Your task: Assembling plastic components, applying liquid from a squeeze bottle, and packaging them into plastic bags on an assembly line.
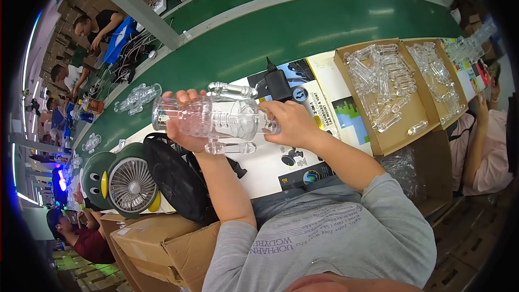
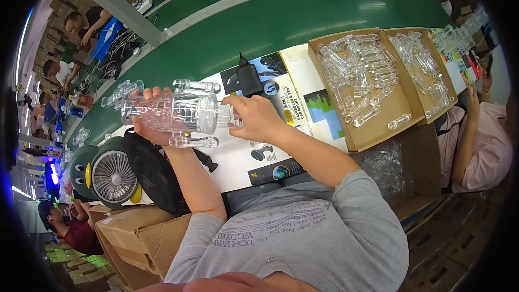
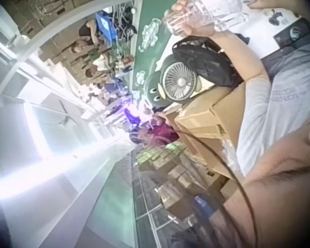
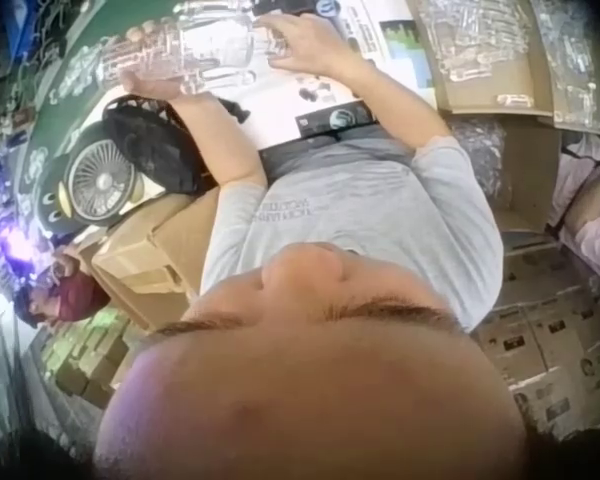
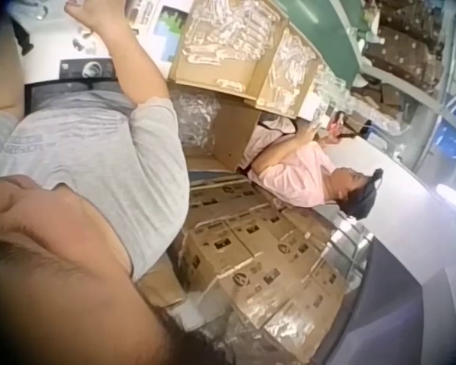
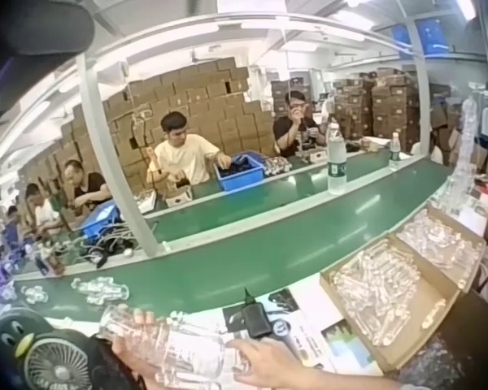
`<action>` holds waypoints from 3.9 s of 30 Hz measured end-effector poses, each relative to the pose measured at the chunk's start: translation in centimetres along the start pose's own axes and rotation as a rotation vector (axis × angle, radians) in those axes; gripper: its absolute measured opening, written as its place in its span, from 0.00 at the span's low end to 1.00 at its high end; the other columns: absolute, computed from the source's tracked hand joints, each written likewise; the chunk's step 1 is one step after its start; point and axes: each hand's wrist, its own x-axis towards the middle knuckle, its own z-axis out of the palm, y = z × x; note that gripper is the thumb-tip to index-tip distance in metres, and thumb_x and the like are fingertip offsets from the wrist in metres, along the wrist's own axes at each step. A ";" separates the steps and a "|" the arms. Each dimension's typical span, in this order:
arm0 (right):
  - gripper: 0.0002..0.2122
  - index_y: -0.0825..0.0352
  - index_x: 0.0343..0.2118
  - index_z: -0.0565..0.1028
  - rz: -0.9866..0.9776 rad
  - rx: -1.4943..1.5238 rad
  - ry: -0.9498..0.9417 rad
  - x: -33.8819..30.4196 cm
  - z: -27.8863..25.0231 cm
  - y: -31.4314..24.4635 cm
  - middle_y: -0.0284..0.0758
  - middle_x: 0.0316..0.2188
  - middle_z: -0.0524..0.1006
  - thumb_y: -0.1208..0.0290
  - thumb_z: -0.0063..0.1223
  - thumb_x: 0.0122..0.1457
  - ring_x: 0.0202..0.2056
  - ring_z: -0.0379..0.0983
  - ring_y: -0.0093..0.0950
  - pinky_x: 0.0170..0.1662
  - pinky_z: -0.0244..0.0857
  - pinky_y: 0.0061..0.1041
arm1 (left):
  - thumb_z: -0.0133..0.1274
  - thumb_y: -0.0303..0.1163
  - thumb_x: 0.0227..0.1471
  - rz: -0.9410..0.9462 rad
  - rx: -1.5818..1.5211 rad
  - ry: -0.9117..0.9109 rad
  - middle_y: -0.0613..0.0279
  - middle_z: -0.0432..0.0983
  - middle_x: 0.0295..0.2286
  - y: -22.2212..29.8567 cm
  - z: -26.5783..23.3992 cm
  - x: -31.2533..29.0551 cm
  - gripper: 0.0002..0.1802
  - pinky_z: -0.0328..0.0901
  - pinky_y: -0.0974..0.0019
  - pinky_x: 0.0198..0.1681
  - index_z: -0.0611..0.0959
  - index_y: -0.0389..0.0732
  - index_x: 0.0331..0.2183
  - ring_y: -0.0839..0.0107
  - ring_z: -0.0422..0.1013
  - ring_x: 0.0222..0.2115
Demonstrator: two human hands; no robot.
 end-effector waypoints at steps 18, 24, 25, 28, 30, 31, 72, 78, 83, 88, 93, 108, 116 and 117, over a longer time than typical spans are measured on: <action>0.19 0.66 0.34 0.72 -0.161 0.308 0.130 -0.6 -0.2 -0.9 0.36 0.28 0.75 0.68 0.62 0.36 0.29 0.73 0.37 0.32 0.67 0.30 | 0.57 0.49 0.39 0.325 0.520 -0.112 0.53 0.68 0.25 0.8 10.1 -3.7 0.33 0.62 0.63 0.30 0.63 0.35 0.38 0.62 0.67 0.25; 0.18 0.66 0.33 0.72 -0.107 0.411 -0.120 -0.3 -2.3 -0.7 0.36 0.27 0.75 0.67 0.62 0.36 0.28 0.73 0.36 0.31 0.66 0.30 | 0.57 0.53 0.40 0.358 0.507 -0.326 0.51 0.68 0.26 0.5 10.1 -3.3 0.36 0.61 0.63 0.28 0.62 0.34 0.39 0.62 0.67 0.24; 0.18 0.66 0.33 0.72 -0.103 0.416 -0.116 -0.4 -2.0 -0.7 0.36 0.27 0.75 0.67 0.62 0.36 0.28 0.73 0.36 0.31 0.66 0.30 | 0.57 0.53 0.40 0.352 0.510 -0.329 0.51 0.68 0.26 0.4 10.2 -3.6 0.36 0.61 0.63 0.28 0.62 0.34 0.39 0.62 0.67 0.24; 0.18 0.62 0.34 0.71 -0.240 0.297 0.212 -0.5 -0.8 -0.7 0.31 0.23 0.72 0.69 0.60 0.36 0.25 0.71 0.29 0.31 0.64 0.27 | 0.58 0.55 0.40 0.430 0.544 -0.164 0.53 0.68 0.26 0.2 10.9 -4.3 0.38 0.62 0.61 0.29 0.62 0.35 0.41 0.62 0.68 0.24; 0.20 0.62 0.36 0.70 -0.215 0.312 0.171 -0.6 -0.3 -0.3 0.32 0.27 0.72 0.70 0.60 0.36 0.29 0.71 0.30 0.34 0.64 0.27 | 0.55 0.54 0.41 0.378 0.578 -0.329 0.52 0.68 0.28 0.4 10.7 -4.1 0.36 0.61 0.58 0.35 0.64 0.36 0.41 0.61 0.67 0.28; 0.21 0.63 0.38 0.70 -0.193 0.326 0.128 -0.5 -0.2 0.0 0.33 0.30 0.72 0.70 0.60 0.36 0.33 0.71 0.31 0.37 0.64 0.28 | 0.53 0.52 0.43 0.328 0.610 -0.494 0.51 0.69 0.30 0.5 10.4 -3.8 0.33 0.60 0.55 0.41 0.65 0.36 0.42 0.59 0.67 0.31; 0.11 0.65 0.28 0.72 -0.130 -0.077 0.603 1.8 0.0 4.3 0.37 0.29 0.69 0.84 0.47 0.39 0.32 0.65 0.37 0.37 0.60 0.32 | 0.56 0.38 0.46 0.054 1.277 -0.354 0.56 0.70 0.39 -14.1 1.0 13.4 0.22 0.61 0.63 0.47 0.72 0.39 0.43 0.66 0.68 0.41; 0.13 0.62 0.35 0.71 0.045 -0.184 0.390 1.6 0.0 3.1 0.38 0.40 0.67 0.72 0.55 0.44 0.43 0.63 0.39 0.44 0.61 0.34 | 0.47 0.44 0.52 -0.061 -0.189 -0.496 0.81 0.64 0.10 4.6 11.4 1.4 0.15 0.53 0.54 0.54 0.69 0.52 0.18 0.82 0.55 0.10; 0.19 0.53 0.42 0.71 0.129 -0.416 0.167 0.6 1.7 3.9 0.37 0.49 0.63 0.63 0.58 0.44 0.50 0.59 0.39 0.48 0.59 0.38 | 0.40 0.32 0.52 0.084 -0.671 -0.772 0.61 0.68 0.08 7.4 15.0 -2.6 0.19 0.70 0.69 0.32 0.73 0.37 0.14 0.77 0.65 0.08; 0.17 0.52 0.43 0.71 0.163 -0.445 0.150 0.8 2.5 4.5 0.36 0.50 0.64 0.66 0.55 0.47 0.49 0.61 0.38 0.46 0.63 0.33 | 0.41 0.32 0.53 -0.027 -0.764 -0.871 0.66 0.64 0.10 7.8 15.0 -2.0 0.18 0.70 0.67 0.37 0.72 0.39 0.14 0.79 0.62 0.11; 0.12 0.54 0.39 0.74 0.272 -0.189 0.312 1.5 1.8 5.4 0.39 0.47 0.69 0.68 0.50 0.50 0.40 0.69 0.40 0.44 0.65 0.30 | 0.41 0.30 0.53 -0.065 -0.774 -0.873 0.69 0.63 0.11 8.3 14.5 -1.8 0.17 0.69 0.68 0.37 0.72 0.40 0.14 0.80 0.60 0.12; 0.12 0.64 0.41 0.73 0.717 0.826 0.447 5.8 -3.1 9.2 0.34 0.35 0.71 0.68 0.38 0.60 0.31 0.72 0.23 0.29 0.73 0.21 | 0.41 0.25 0.48 -0.123 -0.841 -0.817 0.68 0.60 0.10 9.2 13.5 -1.3 0.15 0.68 0.69 0.33 0.70 0.39 0.12 0.79 0.57 0.11; 0.12 0.64 0.41 0.73 0.823 0.790 0.356 7.0 -3.0 10.7 0.34 0.32 0.73 0.68 0.39 0.60 0.29 0.73 0.24 0.29 0.73 0.22 | 0.41 0.21 0.44 -0.112 -0.858 -0.821 0.69 0.59 0.10 9.6 13.3 -1.2 0.13 0.68 0.69 0.33 0.69 0.40 0.12 0.80 0.56 0.11; 0.12 0.64 0.41 0.73 0.831 0.786 0.359 7.0 -3.0 10.9 0.34 0.32 0.73 0.68 0.39 0.60 0.29 0.73 0.24 0.29 0.74 0.21 | 0.41 0.21 0.44 -0.111 -0.858 -0.820 0.69 0.59 0.10 9.6 13.2 -1.2 0.13 0.68 0.69 0.33 0.69 0.40 0.12 0.80 0.56 0.11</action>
